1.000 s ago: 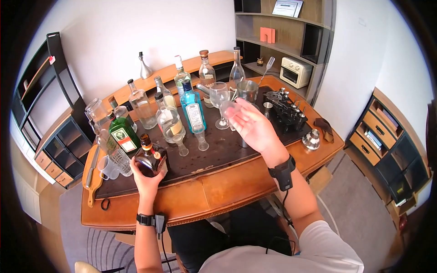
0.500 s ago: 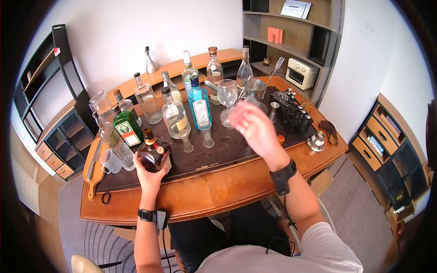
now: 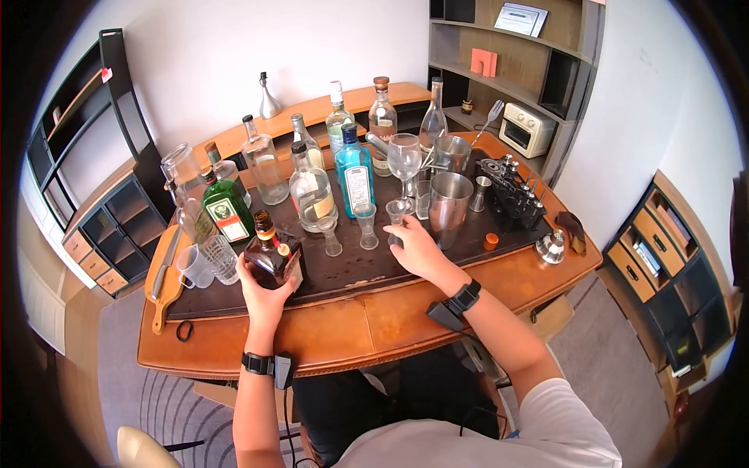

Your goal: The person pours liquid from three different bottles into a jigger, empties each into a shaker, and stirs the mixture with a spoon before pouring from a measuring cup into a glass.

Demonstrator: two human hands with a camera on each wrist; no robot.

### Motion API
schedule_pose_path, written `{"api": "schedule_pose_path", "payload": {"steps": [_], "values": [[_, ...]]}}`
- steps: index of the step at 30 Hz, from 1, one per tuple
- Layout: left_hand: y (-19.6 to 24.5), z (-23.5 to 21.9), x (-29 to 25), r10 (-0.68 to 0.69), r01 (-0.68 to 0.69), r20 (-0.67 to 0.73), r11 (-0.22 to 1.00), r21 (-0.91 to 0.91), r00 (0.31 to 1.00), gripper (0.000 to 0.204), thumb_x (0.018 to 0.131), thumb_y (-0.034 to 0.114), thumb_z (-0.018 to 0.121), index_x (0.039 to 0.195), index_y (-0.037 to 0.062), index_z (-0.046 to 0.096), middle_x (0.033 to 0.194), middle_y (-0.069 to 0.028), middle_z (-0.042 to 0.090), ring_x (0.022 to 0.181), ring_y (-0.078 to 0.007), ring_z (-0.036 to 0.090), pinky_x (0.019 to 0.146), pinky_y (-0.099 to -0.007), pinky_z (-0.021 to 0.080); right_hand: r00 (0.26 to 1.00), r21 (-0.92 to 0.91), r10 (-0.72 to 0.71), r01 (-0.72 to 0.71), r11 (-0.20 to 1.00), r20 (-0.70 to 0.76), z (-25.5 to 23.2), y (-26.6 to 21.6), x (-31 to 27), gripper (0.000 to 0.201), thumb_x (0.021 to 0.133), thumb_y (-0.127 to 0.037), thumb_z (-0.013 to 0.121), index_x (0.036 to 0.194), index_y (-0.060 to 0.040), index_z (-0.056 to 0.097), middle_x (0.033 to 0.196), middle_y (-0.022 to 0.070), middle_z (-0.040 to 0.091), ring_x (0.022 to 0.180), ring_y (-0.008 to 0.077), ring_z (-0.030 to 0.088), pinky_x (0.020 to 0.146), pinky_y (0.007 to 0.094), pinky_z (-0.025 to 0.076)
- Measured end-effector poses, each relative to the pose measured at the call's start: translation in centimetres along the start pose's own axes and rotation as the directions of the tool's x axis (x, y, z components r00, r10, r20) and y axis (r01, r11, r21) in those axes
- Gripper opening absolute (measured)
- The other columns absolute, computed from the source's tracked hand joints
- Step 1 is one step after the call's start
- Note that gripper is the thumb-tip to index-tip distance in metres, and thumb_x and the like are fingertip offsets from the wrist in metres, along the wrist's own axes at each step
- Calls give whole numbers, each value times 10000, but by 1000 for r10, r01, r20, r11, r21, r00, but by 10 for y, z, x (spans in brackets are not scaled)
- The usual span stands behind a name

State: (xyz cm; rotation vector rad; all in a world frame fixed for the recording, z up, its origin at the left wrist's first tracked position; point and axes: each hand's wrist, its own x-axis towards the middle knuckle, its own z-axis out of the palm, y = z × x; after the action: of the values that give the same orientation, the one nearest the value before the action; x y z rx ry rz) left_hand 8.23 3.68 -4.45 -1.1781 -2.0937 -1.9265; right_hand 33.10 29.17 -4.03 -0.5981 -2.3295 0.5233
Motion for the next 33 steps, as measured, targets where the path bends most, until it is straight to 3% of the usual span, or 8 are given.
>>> {"api": "schedule_pose_path", "payload": {"steps": [4, 8, 14, 16, 22, 23, 27, 33], "values": [[7, 0, -1, -14, 14, -1, 1000, 22, 1000, 1121, 645, 81, 934, 1536, -18, 261, 1360, -198, 523, 1250, -287, 564, 1100, -400, 450, 997, -218, -41, 25, 976, -66, -19, -67, -17, 340, 873, -79, 700, 1209, -28, 692, 1311, 266, 557, 1163, 453, 601, 987, 488, 534], [5, 0, -1, 7, -7, -9, 999, 39, 1000, 1112, 646, 93, 934, 1531, -31, 272, 1371, -208, 522, 1269, -304, 552, 1108, -405, 442, 965, 70, -168, 156, 985, 202, 12, -103, -10, 426, 906, -144, 700, 1308, -15, 640, 1299, 286, 563, 1234, 461, 568, 1028, 495, 513], [1, 0, -1, 1, 0, -19, 1000, 26, 1000, 1115, 639, 114, 944, 1526, -24, 283, 1379, -206, 525, 1276, -304, 543, 1114, -405, 432, 948, 36, -143, 139, 990, 284, 74, -81, 40, 564, 915, -151, 702, 1443, -17, 553, 1402, 391, 462, 1320, 522, 496, 1137, 521, 430], [2, 0, -1, 21, -20, -25, 999, 29, 999, 1112, 634, 116, 949, 1520, -21, 291, 1365, -201, 530, 1263, -300, 546, 1103, -407, 440, 946, 111, -159, 132, 985, 284, 77, -77, 46, 551, 913, -123, 697, 1433, -4, 560, 1434, 352, 469, 1327, 492, 505, 1131, 494, 440], [10, 0, -3, 117, -113, -9, 978, 176, 993, 1105, 637, 85, 926, 1532, 15, 281, 1331, -178, 546, 1222, -272, 567, 1071, -396, 462, 958, 301, -233, 176, 937, 165, 20, -97, 30, 490, 919, -64, 677, 1396, -4, 583, 1391, 228, 560, 1255, 411, 582, 1072, 449, 488], [20, 0, -4, 103, -99, -16, 980, 174, 995, 1079, 618, 88, 922, 1513, 11, 325, 1313, -167, 548, 1216, -280, 562, 1081, -400, 452, 956, 289, -275, 235, 928, 104, 6, -103, 24, 411, 924, -31, 663, 1333, -15, 635, 1313, 190, 612, 1170, 381, 636, 999, 439, 529], [29, -3, -6, 206, -199, 4, 944, 264, 979, 1023, 615, 89, 909, 1487, 19, 380, 1307, -172, 553, 1211, -318, 564, 1074, -412, 454, 954, 275, -271, 228, 934, 130, -26, -108, -6, 287, 927, 35, 631, 1187, -33, 729, 1229, 176, 666, 1131, 362, 669, 958, 402, 550], [61, -8, -10, 405, -390, 68, 803, 451, 912, 917, 592, 44, 840, 1434, 49, 475, 1333, -194, 549, 1210, -396, 546, 1061, -478, 444, 936, 232, -323, 287, 929, 136, -41, -98, -40, 377, 865, 98, 636, 1187, -68, 741, 1245, 177, 668, 1134, 367, 676, 960, 408, 563]]}}
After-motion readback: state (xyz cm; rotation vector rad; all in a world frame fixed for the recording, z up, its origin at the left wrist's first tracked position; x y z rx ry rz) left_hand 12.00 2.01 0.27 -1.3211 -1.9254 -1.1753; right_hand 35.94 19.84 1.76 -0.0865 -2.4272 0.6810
